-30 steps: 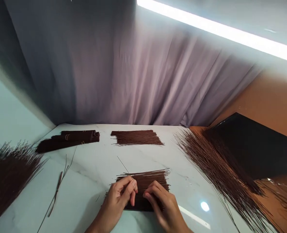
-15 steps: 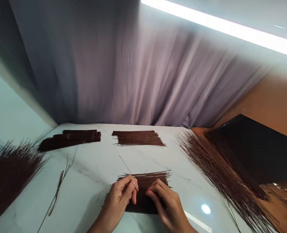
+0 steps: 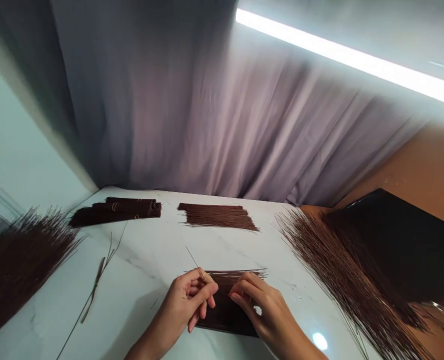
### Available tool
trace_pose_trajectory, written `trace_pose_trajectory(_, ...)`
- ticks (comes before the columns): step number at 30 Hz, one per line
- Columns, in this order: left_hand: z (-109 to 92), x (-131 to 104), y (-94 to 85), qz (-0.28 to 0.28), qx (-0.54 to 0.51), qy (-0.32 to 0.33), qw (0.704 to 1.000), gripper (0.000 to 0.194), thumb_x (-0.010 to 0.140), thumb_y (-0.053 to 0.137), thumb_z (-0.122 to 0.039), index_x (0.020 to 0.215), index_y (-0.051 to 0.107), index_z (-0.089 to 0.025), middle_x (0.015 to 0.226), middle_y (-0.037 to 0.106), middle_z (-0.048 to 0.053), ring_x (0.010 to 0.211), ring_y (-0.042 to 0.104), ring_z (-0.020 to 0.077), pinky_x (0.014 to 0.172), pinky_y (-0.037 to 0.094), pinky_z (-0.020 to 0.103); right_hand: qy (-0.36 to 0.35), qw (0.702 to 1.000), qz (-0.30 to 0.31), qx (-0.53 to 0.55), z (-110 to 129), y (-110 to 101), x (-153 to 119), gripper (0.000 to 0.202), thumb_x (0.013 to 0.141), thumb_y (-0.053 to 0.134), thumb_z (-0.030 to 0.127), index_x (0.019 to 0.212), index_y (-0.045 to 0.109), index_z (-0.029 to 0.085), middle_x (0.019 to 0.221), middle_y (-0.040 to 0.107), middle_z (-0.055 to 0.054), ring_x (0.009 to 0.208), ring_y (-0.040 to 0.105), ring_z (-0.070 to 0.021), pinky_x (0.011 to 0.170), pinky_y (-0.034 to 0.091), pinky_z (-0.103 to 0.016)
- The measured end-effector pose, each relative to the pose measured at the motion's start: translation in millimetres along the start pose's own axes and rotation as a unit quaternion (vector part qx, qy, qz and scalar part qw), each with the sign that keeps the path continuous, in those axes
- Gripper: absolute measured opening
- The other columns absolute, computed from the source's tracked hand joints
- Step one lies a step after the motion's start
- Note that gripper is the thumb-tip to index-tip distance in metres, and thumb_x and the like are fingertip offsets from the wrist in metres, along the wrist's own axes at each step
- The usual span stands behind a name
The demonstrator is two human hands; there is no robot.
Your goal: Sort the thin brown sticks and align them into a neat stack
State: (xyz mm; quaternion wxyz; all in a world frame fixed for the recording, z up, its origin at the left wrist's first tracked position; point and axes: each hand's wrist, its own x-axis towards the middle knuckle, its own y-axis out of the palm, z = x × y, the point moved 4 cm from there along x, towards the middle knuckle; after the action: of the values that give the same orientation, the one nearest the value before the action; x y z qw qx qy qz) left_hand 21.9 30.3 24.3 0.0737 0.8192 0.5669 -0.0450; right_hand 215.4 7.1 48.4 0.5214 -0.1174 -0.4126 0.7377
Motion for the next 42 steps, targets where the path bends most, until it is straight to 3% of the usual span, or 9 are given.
trace_pose_trajectory(6, 5.1, -4.7, 0.7, 0.061, 0.008, -0.013, 0.998, 0.028, 0.093, 0.067, -0.041, 0.082, 0.060, -0.015, 0.068, 0.067, 0.000, 0.043, 0.049, 0.0038, 0.031, 0.028, 0.009, -0.011, 0.997, 0.059, -0.044, -1.6, -43.8, 20.6, 0.016, 0.105, 0.048, 0.020, 0.109, 0.062, 0.025, 0.095, 0.066, -0.003, 0.089, 0.059, -0.0199, 0.078, 0.047, -0.033)
trace_pose_trajectory(10, 11.0, -2.1, -0.3, 0.061, 0.026, -0.010, 0.998, 0.027, 0.093, 0.066, -0.039, 0.083, 0.062, -0.015, 0.068, 0.068, 0.000, 0.044, 0.054, 0.0055, 0.031, 0.029, 0.010, -0.047, 0.991, 0.083, -0.093, 6.2, -56.7, 30.1, 0.022, 0.102, 0.053, 0.015, 0.120, 0.062, 0.025, 0.100, 0.066, -0.004, 0.094, 0.058, -0.0203, 0.085, 0.047, -0.035)
trace_pose_trajectory(13, 15.3, 1.4, -1.3, 0.043, 0.028, -0.011, 0.999, 0.027, 0.090, 0.068, -0.041, 0.082, 0.062, -0.016, 0.069, 0.069, 0.000, 0.042, 0.053, 0.0068, 0.029, 0.028, 0.012, -0.111, 0.977, 0.068, -0.170, 25.8, -50.4, 36.1, 0.033, 0.101, 0.054, 0.012, 0.129, 0.059, 0.027, 0.106, 0.065, -0.006, 0.096, 0.058, -0.0210, 0.087, 0.046, -0.036)
trace_pose_trajectory(17, 15.7, 2.0, 0.2, 0.018, 0.051, 0.001, 0.999, 0.027, 0.088, 0.070, -0.039, 0.076, 0.064, -0.016, 0.063, 0.068, -0.001, 0.040, 0.051, 0.0071, 0.033, 0.028, 0.015, -0.236, 0.926, 0.081, -0.282, 55.7, -18.9, 52.0, 0.036, 0.102, 0.059, 0.027, 0.137, 0.054, 0.029, 0.107, 0.063, -0.006, 0.092, 0.057, -0.0205, 0.084, 0.043, -0.034)
trace_pose_trajectory(22, 11.4, -0.4, 1.5, 0.019, 0.047, 0.021, 0.998, 0.021, 0.088, 0.070, -0.033, 0.077, 0.064, -0.016, 0.065, 0.069, -0.001, 0.044, 0.052, 0.0074, 0.040, 0.031, 0.018, -0.315, 0.868, 0.067, -0.379, 50.8, 0.6, 70.2, 0.006, 0.100, 0.061, 0.021, 0.104, 0.064, 0.018, 0.097, 0.063, -0.003, 0.090, 0.054, -0.0214, 0.085, 0.038, -0.036)
trace_pose_trajectory(29, 12.7, 4.9, -6.3, -0.010, 0.074, 0.016, 0.997, 0.019, 0.091, 0.064, -0.034, 0.081, 0.063, -0.018, 0.067, 0.069, 0.000, 0.045, 0.058, 0.0097, 0.035, 0.024, 0.017, -0.184, 0.936, 0.006, -0.300, 14.3, -4.8, 53.6, 0.010, 0.090, 0.072, 0.015, 0.089, 0.065, 0.022, 0.084, 0.065, 0.003, 0.079, 0.050, -0.0182, 0.077, 0.030, -0.035)
trace_pose_trajectory(34, 14.1, 5.1, -7.5, -0.016, 0.077, 0.022, 0.997, 0.021, 0.092, 0.063, -0.034, 0.080, 0.063, -0.018, 0.067, 0.069, 0.000, 0.048, 0.060, 0.0099, 0.038, 0.027, 0.017, -0.134, 0.954, -0.032, -0.266, 2.0, 2.9, 46.9, 0.020, 0.086, 0.071, 0.006, 0.075, 0.064, 0.021, 0.076, 0.065, 0.003, 0.074, 0.049, -0.0175, 0.073, 0.027, -0.034)
trace_pose_trajectory(40, 16.0, 4.2, -9.9, -0.013, 0.071, 0.019, 0.997, 0.021, 0.093, 0.061, -0.035, 0.082, 0.064, -0.018, 0.068, 0.070, 0.000, 0.046, 0.058, 0.0095, 0.038, 0.027, 0.018, -0.126, 0.975, -0.046, -0.175, 10.0, -15.4, 40.1, 0.018, 0.103, 0.052, 0.014, 0.111, 0.066, 0.023, 0.087, 0.071, 0.000, 0.076, 0.052, -0.0171, 0.078, 0.031, -0.034)
trace_pose_trajectory(42, 16.6, 4.4, -9.5, -0.008, 0.073, 0.015, 0.997, 0.021, 0.093, 0.062, -0.036, 0.082, 0.064, -0.018, 0.067, 0.070, 0.000, 0.046, 0.058, 0.0101, 0.037, 0.026, 0.018, -0.129, 0.978, -0.055, -0.153, 12.0, -15.9, 36.8, 0.015, 0.106, 0.051, 0.023, 0.108, 0.065, 0.021, 0.089, 0.072, -0.001, 0.077, 0.053, -0.0175, 0.080, 0.031, -0.034)
